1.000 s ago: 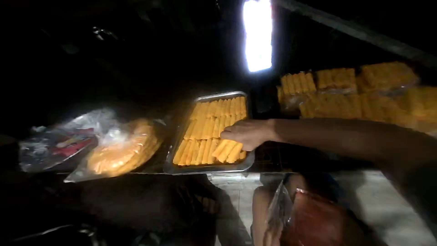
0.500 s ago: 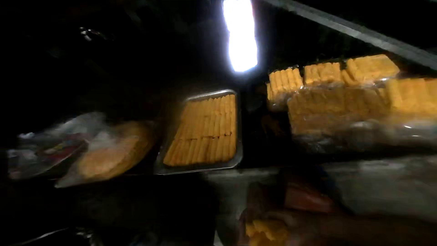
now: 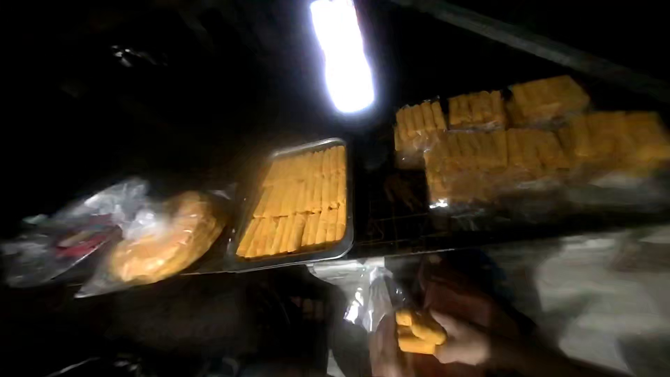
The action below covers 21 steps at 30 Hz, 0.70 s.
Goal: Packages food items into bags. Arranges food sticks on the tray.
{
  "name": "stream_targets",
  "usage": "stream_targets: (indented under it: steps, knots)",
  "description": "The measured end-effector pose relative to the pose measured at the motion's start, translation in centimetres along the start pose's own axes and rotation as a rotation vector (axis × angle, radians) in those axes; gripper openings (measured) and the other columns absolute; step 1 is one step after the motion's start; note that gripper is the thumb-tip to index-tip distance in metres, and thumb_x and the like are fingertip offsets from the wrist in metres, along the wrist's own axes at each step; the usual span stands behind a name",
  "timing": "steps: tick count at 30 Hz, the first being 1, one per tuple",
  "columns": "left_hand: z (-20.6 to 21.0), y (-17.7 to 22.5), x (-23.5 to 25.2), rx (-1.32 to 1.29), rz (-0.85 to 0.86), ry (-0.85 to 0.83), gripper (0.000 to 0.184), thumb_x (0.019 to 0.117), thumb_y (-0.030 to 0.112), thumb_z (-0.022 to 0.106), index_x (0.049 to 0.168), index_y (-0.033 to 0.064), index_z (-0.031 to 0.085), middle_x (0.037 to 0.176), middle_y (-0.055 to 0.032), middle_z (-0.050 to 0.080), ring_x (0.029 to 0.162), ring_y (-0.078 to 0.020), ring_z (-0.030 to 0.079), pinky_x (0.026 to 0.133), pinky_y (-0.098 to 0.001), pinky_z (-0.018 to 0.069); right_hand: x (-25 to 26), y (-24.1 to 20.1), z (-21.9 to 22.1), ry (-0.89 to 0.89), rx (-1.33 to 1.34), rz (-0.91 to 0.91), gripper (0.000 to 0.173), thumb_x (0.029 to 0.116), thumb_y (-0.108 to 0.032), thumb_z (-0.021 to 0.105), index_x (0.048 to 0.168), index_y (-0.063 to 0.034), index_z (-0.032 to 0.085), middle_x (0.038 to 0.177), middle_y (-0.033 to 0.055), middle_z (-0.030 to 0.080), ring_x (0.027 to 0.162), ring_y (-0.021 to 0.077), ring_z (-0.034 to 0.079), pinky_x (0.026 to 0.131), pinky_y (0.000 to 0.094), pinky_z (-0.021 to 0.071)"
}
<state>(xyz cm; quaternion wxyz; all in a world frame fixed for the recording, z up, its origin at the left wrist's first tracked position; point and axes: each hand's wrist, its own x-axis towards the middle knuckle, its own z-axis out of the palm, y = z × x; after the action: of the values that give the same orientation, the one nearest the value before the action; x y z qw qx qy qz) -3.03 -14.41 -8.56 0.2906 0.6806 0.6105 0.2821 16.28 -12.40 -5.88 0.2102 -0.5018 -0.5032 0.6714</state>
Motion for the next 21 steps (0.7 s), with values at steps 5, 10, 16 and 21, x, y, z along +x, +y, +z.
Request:
stream_targets:
  steps: [5, 10, 16, 21]
  knots:
    - [0.8, 1.0, 0.0, -0.024, -0.028, -0.011, 0.057, 0.0853, -0.002, 0.07, 0.14, -0.0099, 0.054, 0.144, -0.0291, 0.054, 0.132, -0.0411, 0.055, 0.111, -0.0534, 0.0451, -0.1, -0.1, -0.6, 0.071, -0.206, -0.011, 0.075, 0.0836, -0.004, 0.077, 0.151, -0.0011, 0.045, 0.137, 0.0262, 0.06, 0.125, 0.0367, 0.06, 0.108, 0.0528, 0.0477]
    - [0.8, 1.8, 0.5, 0.0, -0.051, -0.086, 0.059, 0.0901, 0.001, 0.066, 0.146, -0.004, 0.05, 0.146, -0.026, 0.053, 0.128, -0.0387, 0.059, 0.105, -0.053, 0.05, -0.2, -0.2, -1.2, 0.08, -0.347, 0.053, 0.076, 0.0854, -0.006, 0.077, 0.153, -0.0023, 0.043, 0.144, 0.0265, 0.055, 0.131, 0.0386, 0.056, 0.111, 0.0539, 0.0437]
    - [1.3, 4.4, 0.7, 0.13, 0.035, -0.119, 0.046, 0.0986, 0.003, 0.056, 0.144, -0.0021, 0.055, 0.142, -0.023, 0.059, 0.123, -0.0366, 0.064, 0.104, -0.0494, 0.0525, -0.4, -0.2, -1.4, 0.104, -0.476, 0.042, 0.069, 0.0889, -0.007, 0.073, 0.152, -0.0033, 0.046, 0.145, 0.0238, 0.055, 0.134, 0.0366, 0.055, 0.113, 0.0523, 0.0424]
    - [1.5, 5.5, 0.0, 0.343, 0.086, -0.073, 0.044, 0.1004, 0.009, 0.055, 0.144, 0.0004, 0.056, 0.133, -0.0205, 0.066, 0.111, -0.0316, 0.071, 0.092, -0.0447, 0.0585, -0.2, -0.5, -1.2, 0.148, -0.529, 0.093, 0.066, 0.0933, -0.013, 0.069, 0.154, -0.0047, 0.043, 0.146, 0.022, 0.054, 0.135, 0.0357, 0.054, 0.113, 0.0531, 0.0424]
